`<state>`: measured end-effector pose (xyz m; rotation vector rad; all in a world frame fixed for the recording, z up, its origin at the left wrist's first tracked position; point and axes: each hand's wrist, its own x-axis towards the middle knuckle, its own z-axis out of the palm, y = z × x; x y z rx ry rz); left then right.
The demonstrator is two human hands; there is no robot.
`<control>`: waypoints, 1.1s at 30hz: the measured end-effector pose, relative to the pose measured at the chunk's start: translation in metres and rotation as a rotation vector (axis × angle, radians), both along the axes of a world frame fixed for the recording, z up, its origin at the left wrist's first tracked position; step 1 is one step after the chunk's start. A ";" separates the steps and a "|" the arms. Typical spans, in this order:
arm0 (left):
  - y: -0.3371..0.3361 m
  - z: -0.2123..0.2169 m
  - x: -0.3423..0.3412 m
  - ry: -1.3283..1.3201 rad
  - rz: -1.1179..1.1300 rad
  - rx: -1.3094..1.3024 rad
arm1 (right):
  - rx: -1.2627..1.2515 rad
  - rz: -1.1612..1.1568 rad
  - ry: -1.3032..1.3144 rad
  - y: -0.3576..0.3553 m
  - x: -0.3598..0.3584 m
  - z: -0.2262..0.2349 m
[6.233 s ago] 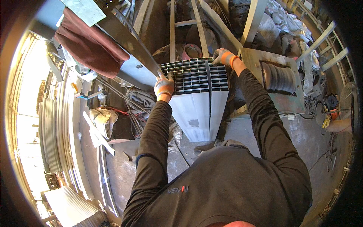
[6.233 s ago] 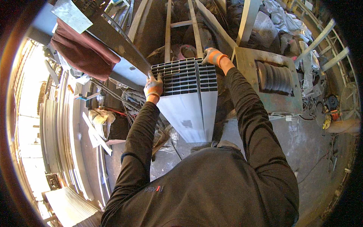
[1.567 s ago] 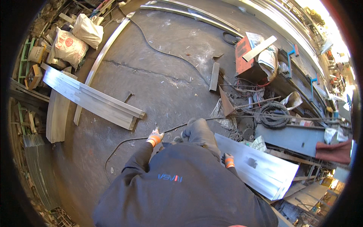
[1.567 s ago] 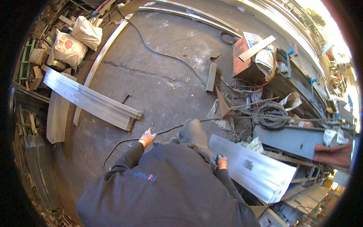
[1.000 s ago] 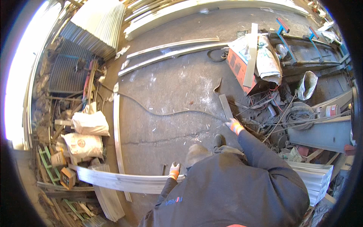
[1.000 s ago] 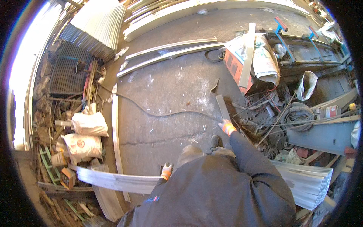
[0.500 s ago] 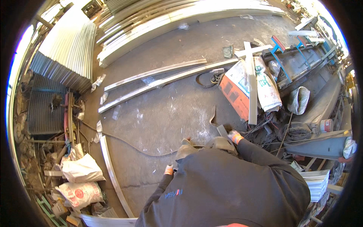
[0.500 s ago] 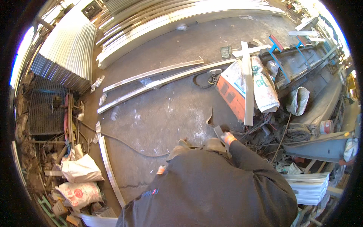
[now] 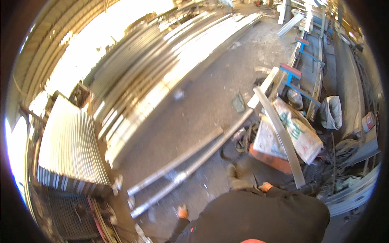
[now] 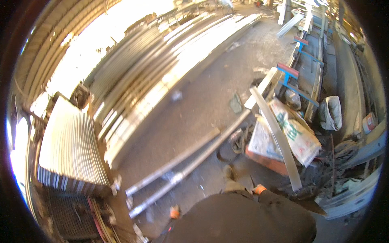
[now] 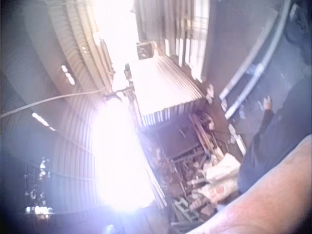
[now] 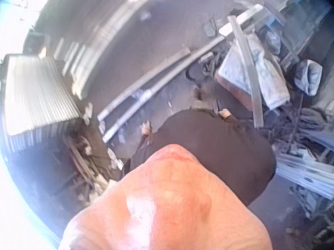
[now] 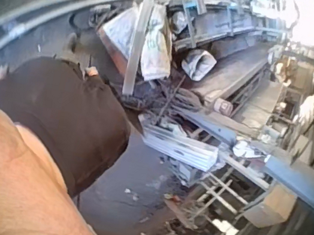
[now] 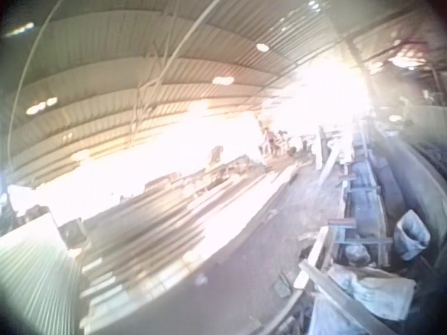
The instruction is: The person repeatedly picks up long metal profiles, runs them through a grinding machine, and stacks them into a growing pile. The person handles the profiles one at a time, aligning them carefully in the stack.
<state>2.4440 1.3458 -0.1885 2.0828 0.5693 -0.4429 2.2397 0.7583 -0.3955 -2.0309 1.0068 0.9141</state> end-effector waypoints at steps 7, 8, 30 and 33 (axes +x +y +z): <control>-0.160 0.014 0.237 0.180 -0.569 0.170 | -0.012 0.023 -0.387 -0.093 0.411 0.068; -0.173 0.010 0.280 0.181 -0.584 0.166 | 0.006 0.026 -0.530 -0.102 0.463 0.097; -0.679 0.021 1.515 -0.076 -0.826 0.020 | 0.107 -0.475 -0.263 -0.245 0.924 0.054; -0.809 0.033 1.607 -0.124 -0.835 -0.010 | -0.078 -0.302 -0.235 -0.301 1.019 0.025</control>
